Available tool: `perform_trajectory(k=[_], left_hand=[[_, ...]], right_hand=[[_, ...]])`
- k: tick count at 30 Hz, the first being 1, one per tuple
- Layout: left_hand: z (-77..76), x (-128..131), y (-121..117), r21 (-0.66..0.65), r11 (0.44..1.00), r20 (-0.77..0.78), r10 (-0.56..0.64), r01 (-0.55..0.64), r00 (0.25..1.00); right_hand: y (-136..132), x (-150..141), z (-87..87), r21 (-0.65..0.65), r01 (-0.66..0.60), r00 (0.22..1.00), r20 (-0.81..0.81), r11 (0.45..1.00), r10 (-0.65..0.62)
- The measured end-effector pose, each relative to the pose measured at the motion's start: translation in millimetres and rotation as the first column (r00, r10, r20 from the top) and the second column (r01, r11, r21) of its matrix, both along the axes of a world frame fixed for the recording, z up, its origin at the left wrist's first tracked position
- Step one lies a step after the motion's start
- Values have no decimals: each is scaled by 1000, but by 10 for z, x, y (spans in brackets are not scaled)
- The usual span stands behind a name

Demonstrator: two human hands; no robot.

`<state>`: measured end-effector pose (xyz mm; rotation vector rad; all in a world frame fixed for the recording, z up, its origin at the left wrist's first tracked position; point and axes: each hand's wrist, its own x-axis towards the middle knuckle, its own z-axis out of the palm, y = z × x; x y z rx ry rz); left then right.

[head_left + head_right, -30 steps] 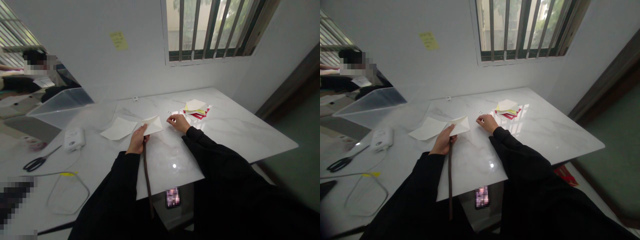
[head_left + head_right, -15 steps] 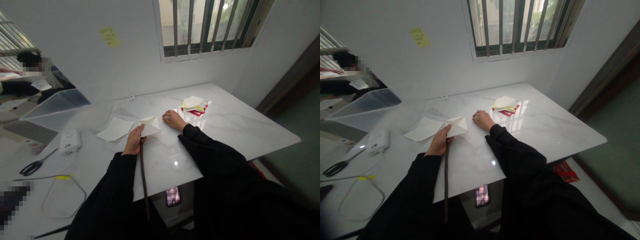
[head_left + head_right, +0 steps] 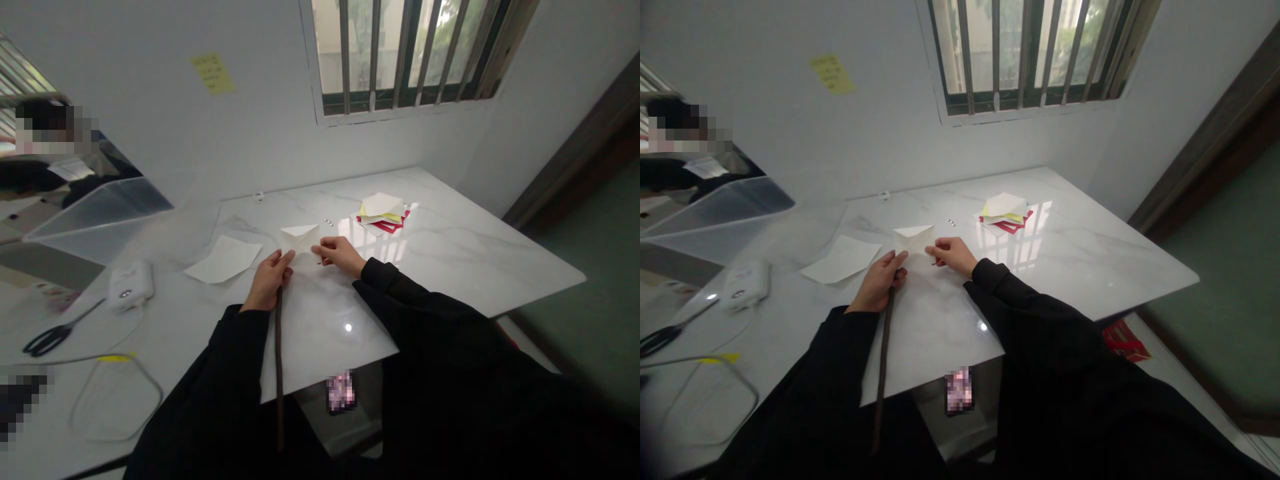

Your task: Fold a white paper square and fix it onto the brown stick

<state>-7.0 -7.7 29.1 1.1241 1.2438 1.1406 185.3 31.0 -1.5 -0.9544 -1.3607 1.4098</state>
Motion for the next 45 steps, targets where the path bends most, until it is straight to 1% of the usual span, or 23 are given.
perform_trajectory(k=[3,5,10,12,14,16,19,23,27,30,32,34,36,38,40,43,44,45], left_hand=[[3,39,-27,49,999,-74,-19,23,997],[-10,49,-21,56,998,-86,0,5,996],[-46,23,33,102,984,-169,161,-145,972],[-50,15,40,118,973,-179,217,-198,960],[-53,21,34,117,967,-167,242,-224,956],[-58,40,21,122,971,-166,226,-208,960],[-74,74,9,161,978,-193,163,-133,967],[-95,99,2,190,977,-171,135,-102,976],[-95,121,-28,152,983,-169,124,-98,978],[-85,137,-45,111,986,-165,144,-126,976],[-80,137,-39,87,982,-154,179,-167,972],[-79,130,-21,77,976,-136,213,-204,967],[-82,116,-3,82,970,-118,237,-229,964],[-86,100,6,86,967,-114,247,-238,962],[-86,81,1,76,972,-120,229,-221,966],[-73,47,-13,69,982,-138,184,-176,973],[-64,33,-15,69,983,-144,179,-171,973],[-53,17,-14,68,983,-145,181,-173,973]], right_hand=[[41,18,15,-37,86,993,-74,996,-88],[69,21,-6,-21,96,993,-66,995,-97],[78,-22,-99,153,44,992,111,987,-61],[41,-50,-103,220,64,982,159,973,-100],[-14,-73,-89,277,117,967,186,954,-173],[-72,-92,-72,323,153,954,200,934,-225],[-128,-109,-67,350,152,943,227,924,-241],[-142,-103,-53,358,220,923,227,908,-312],[-145,-97,0,360,282,910,195,889,-367],[-133,-104,16,352,337,883,203,873,-423],[-109,-111,-1,326,345,890,183,880,-417],[-78,-121,-35,275,331,916,139,903,-377],[-51,-132,-72,216,311,934,110,926,-339],[-38,-139,-90,177,317,936,101,932,-337],[-41,-130,-74,196,364,920,80,911,-385],[-57,-69,10,328,454,871,33,829,-490],[-57,-38,43,366,454,866,31,812,-499],[-54,-6,72,391,442,869,36,807,-494]])
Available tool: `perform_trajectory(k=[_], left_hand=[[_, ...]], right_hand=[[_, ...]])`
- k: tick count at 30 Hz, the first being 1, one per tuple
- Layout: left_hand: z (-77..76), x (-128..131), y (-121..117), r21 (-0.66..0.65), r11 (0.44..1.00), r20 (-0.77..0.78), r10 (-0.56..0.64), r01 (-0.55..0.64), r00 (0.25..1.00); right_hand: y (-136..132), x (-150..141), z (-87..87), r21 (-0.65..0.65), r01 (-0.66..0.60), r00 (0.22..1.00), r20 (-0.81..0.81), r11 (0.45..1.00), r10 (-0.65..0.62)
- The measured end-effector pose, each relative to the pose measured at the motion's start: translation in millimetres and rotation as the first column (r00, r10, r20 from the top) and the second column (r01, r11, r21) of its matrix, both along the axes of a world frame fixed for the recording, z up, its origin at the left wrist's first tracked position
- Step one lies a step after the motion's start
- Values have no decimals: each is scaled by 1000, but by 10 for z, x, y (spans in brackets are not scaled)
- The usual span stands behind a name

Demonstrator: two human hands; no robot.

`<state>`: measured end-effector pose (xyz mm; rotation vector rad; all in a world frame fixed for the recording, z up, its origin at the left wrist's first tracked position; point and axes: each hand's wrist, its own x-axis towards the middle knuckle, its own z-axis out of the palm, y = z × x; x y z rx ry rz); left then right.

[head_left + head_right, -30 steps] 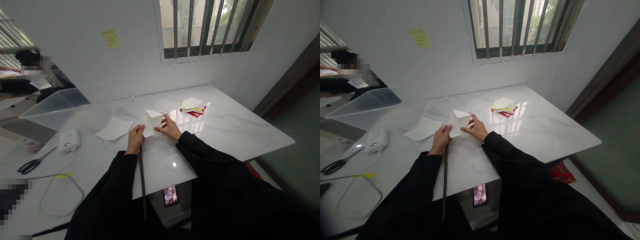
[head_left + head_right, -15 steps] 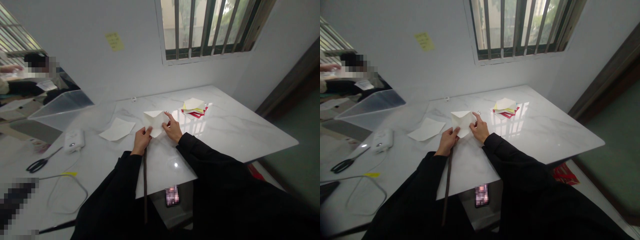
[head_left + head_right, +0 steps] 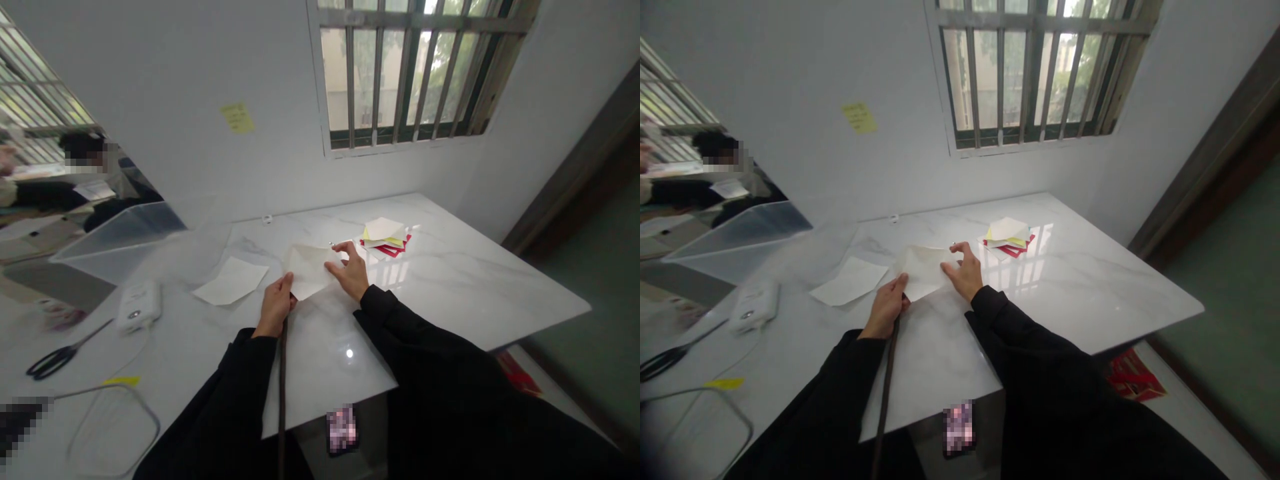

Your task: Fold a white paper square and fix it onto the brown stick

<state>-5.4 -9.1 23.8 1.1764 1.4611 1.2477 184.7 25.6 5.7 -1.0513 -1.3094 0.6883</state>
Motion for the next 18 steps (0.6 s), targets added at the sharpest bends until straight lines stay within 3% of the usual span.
perform_trajectory(k=[5,7,10,18], left_hand=[[74,-92,26,-61,998,45,-25,27,999],[99,-126,30,-95,990,57,-95,100,994],[119,-159,20,-101,980,71,-167,174,983],[89,-165,-17,-135,950,145,-264,283,954]], right_hand=[[81,104,14,-45,-205,977,53,978,208],[121,100,-36,-119,-305,949,41,945,312],[163,75,-116,-217,-449,893,-120,867,433],[143,119,-111,-267,-576,770,-494,773,404]])
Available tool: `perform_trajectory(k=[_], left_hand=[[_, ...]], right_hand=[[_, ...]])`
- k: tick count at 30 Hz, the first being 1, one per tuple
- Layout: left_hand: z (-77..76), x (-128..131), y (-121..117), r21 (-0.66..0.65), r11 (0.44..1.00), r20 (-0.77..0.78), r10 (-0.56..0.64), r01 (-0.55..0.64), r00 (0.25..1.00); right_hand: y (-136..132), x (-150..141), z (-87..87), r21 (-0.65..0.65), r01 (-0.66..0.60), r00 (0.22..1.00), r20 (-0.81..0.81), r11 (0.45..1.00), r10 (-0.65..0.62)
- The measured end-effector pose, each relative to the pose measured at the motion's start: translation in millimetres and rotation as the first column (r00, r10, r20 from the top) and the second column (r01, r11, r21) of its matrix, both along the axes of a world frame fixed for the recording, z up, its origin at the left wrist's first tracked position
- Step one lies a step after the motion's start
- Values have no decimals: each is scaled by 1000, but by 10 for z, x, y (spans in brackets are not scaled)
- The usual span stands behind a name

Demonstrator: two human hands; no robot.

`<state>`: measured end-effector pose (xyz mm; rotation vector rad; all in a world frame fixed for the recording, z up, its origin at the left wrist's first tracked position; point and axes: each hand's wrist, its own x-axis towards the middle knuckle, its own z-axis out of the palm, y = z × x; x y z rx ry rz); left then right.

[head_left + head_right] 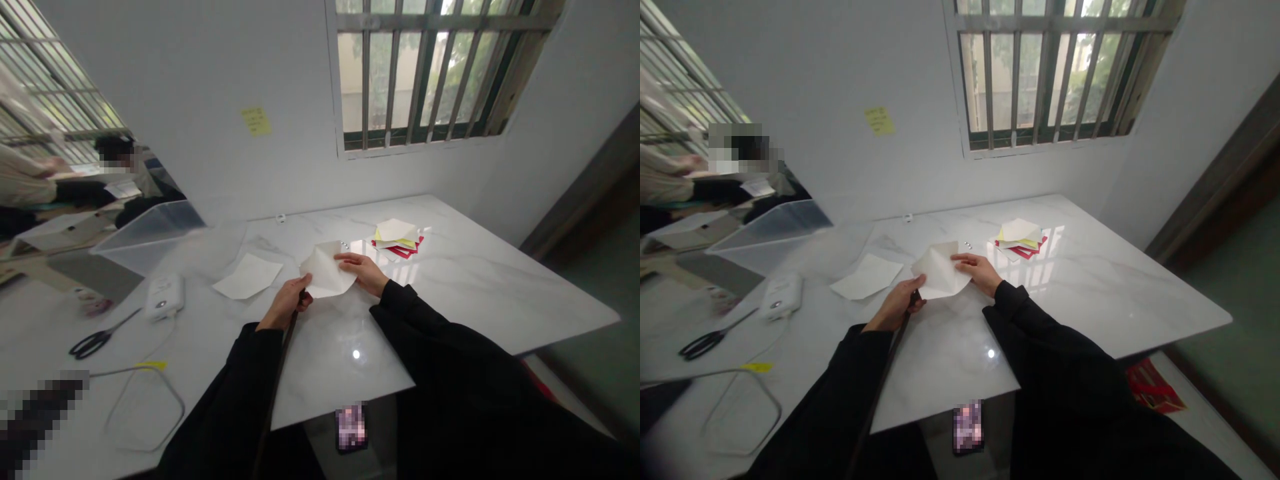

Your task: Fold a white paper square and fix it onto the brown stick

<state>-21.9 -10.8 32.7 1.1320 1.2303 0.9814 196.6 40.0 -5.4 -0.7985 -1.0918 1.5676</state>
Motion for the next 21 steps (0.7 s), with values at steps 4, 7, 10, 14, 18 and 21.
perform_trajectory(k=[4,7,10,14,18,21], left_hand=[[-56,-12,-25,34,997,65,74,-76,995],[-116,-16,-44,6,1000,125,29,-30,992],[-171,-16,-54,5,999,140,47,-48,989],[-220,-30,-51,14,998,155,63,-66,986],[-267,-62,-41,24,1000,164,6,-10,986],[-300,-77,-39,42,999,148,-20,14,989]], right_hand=[[-87,37,39,-81,23,999,-31,996,-26],[-134,56,11,-146,-29,999,18,989,32],[-148,70,-36,-193,7,996,89,981,10],[-149,90,-47,-194,69,996,74,979,-55],[-156,108,-17,-204,112,994,41,973,-106],[-158,131,-10,-247,137,991,21,959,-136]])
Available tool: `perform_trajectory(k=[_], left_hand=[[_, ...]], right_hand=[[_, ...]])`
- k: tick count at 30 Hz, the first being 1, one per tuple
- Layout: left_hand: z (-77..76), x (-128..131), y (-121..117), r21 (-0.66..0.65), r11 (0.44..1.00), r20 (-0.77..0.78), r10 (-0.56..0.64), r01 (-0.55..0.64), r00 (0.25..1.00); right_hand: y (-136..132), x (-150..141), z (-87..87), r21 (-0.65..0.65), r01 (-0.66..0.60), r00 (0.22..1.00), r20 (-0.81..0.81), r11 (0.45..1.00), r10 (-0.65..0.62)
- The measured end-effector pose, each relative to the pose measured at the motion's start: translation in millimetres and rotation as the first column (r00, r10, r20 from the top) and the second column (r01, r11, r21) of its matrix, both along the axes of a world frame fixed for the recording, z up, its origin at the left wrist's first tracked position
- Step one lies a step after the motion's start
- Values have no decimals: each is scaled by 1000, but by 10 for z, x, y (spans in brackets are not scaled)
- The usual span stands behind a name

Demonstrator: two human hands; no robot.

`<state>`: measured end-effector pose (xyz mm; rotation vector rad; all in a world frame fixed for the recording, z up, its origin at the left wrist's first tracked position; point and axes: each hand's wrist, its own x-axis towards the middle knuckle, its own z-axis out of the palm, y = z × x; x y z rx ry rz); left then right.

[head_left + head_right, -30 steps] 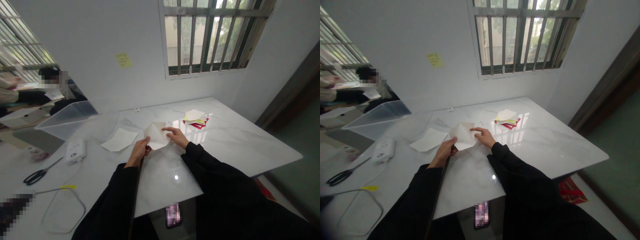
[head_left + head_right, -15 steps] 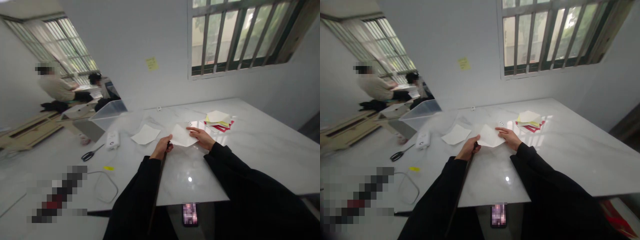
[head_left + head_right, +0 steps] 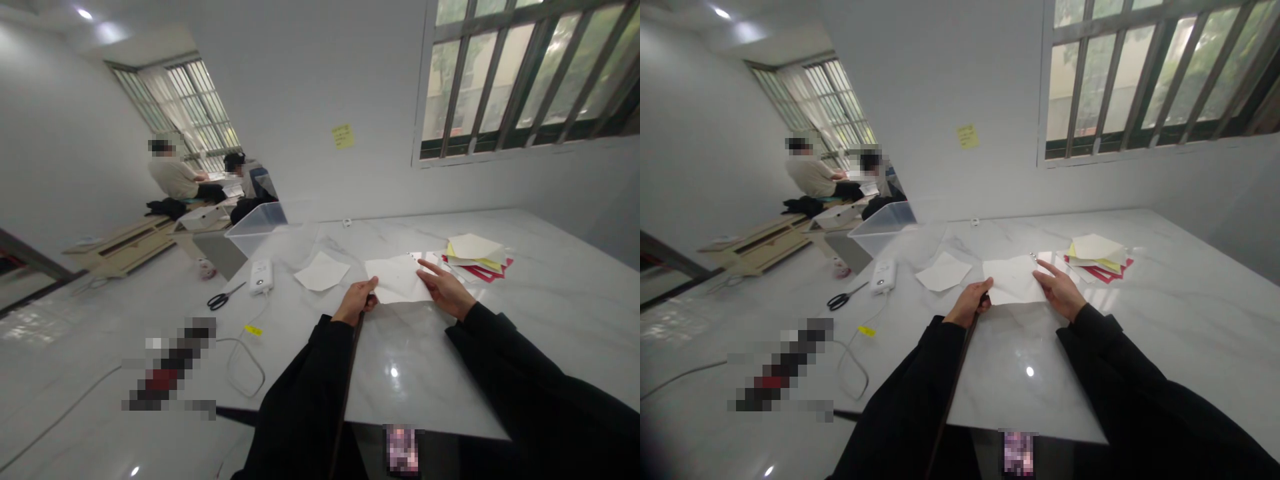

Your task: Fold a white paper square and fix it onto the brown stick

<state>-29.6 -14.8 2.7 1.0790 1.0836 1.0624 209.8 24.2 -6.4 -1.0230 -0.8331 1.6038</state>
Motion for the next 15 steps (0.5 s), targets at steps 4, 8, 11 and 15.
perform_trajectory(k=[4,8,11,15], left_hand=[[-25,7,-2,17,999,-4,42,-42,999],[-27,28,-8,12,999,-9,30,-30,1000],[-33,37,-10,9,999,-9,43,-43,999],[-59,51,-3,28,999,-36,45,-44,998]], right_hand=[[-10,50,3,-38,-118,992,-44,992,116],[-67,62,38,-17,-267,963,-17,963,267],[-110,47,57,-22,-380,922,71,925,381],[-83,45,17,-15,-355,932,67,935,355]])
